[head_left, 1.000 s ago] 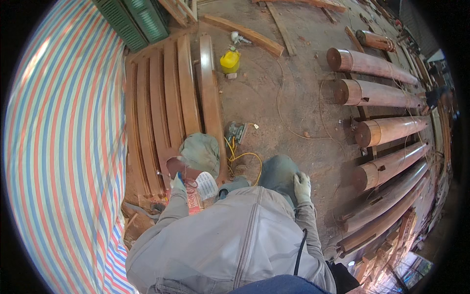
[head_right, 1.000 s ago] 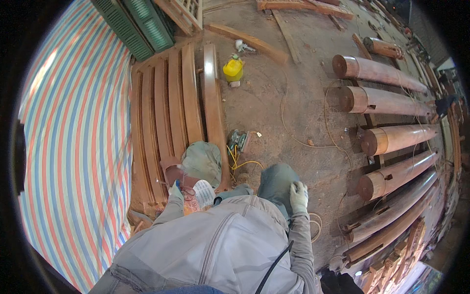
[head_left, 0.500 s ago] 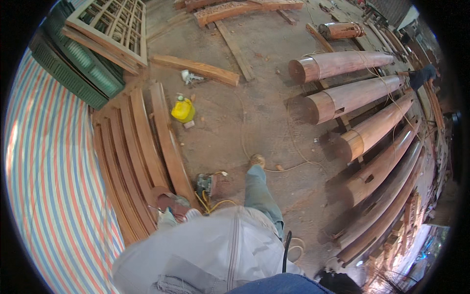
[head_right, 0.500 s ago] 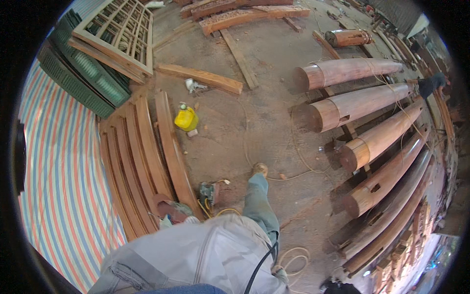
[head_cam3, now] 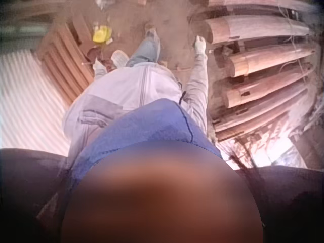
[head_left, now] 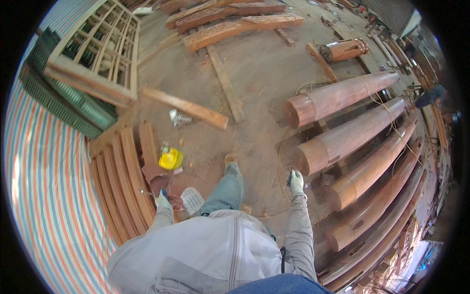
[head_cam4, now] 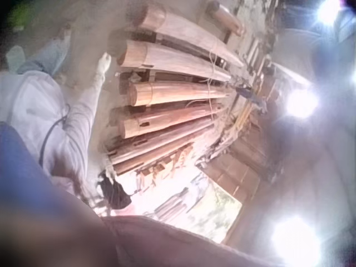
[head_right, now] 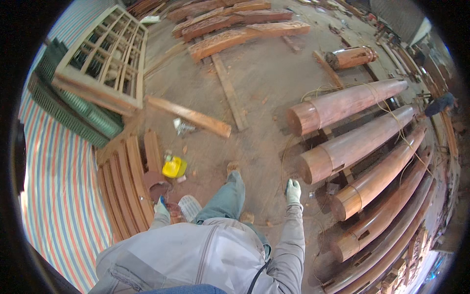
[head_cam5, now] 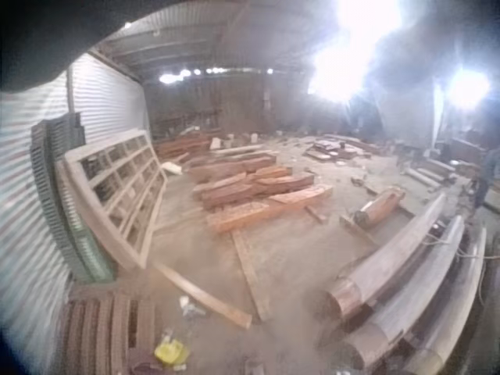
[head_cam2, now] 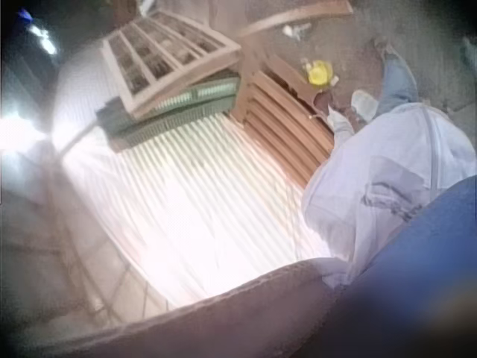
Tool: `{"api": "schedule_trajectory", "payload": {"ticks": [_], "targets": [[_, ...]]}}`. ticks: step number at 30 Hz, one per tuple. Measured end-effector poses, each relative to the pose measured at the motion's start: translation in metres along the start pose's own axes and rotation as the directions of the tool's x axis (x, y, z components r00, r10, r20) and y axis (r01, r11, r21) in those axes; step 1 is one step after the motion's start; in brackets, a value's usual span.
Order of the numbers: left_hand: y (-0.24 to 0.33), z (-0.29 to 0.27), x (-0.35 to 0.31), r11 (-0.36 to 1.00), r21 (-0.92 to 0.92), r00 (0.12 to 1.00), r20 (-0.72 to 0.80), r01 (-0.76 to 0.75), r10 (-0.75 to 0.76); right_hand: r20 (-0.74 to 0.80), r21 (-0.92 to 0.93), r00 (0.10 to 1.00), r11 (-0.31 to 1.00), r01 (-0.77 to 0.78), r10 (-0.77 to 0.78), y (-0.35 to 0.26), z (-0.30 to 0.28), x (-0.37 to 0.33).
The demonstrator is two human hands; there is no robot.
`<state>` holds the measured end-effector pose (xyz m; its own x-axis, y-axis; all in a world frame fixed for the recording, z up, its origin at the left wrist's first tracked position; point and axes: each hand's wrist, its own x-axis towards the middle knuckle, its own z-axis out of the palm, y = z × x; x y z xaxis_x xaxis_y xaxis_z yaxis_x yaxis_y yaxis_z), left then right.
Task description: The person uses a hose to blow dust and debris off several carved wooden pieces and cylindrical logs in a workshop. They move between different stacks of wood, directing the air stream to clear surfaces and crevices.
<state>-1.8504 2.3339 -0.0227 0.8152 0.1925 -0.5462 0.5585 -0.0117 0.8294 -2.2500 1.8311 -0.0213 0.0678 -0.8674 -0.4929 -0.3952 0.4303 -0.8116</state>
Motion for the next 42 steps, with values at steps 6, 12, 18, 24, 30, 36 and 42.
{"api": "schedule_trajectory", "payload": {"ticks": [6,12,18,24,30,36,42], "targets": [[0.029,0.163,0.049,0.927,0.059,0.917,0.137,0.371,-0.375,-0.09,-0.277,0.88,0.861,0.427,-0.466,-0.08,0.053,0.1],[0.093,0.344,0.068,0.759,0.275,0.712,0.265,0.59,-0.65,0.099,-0.819,0.986,0.574,0.003,0.136,-0.02,0.04,0.073],[0.185,0.554,0.158,0.806,0.376,0.819,0.176,0.457,-0.546,-0.093,0.053,0.623,0.628,-0.776,0.777,-0.04,0.042,0.088],[0.232,0.808,0.2,0.941,0.272,0.943,0.207,0.2,-0.26,-0.066,0.401,0.614,0.584,-0.706,0.787,-0.137,0.066,0.288],[0.292,0.985,0.198,0.959,0.269,0.953,0.254,0.092,-0.163,-0.109,0.271,0.95,0.928,-0.255,0.293,-0.389,0.118,0.637],[0.323,1.105,0.191,0.887,0.344,0.884,0.239,0.309,-0.401,-0.075,-0.2,0.955,0.943,0.268,-0.287,-0.678,0.169,0.867],[0.282,1.295,0.204,0.778,0.396,0.749,0.267,0.488,-0.606,-0.212,-0.284,0.901,0.906,0.314,-0.379,-0.685,0.198,0.998]]}}
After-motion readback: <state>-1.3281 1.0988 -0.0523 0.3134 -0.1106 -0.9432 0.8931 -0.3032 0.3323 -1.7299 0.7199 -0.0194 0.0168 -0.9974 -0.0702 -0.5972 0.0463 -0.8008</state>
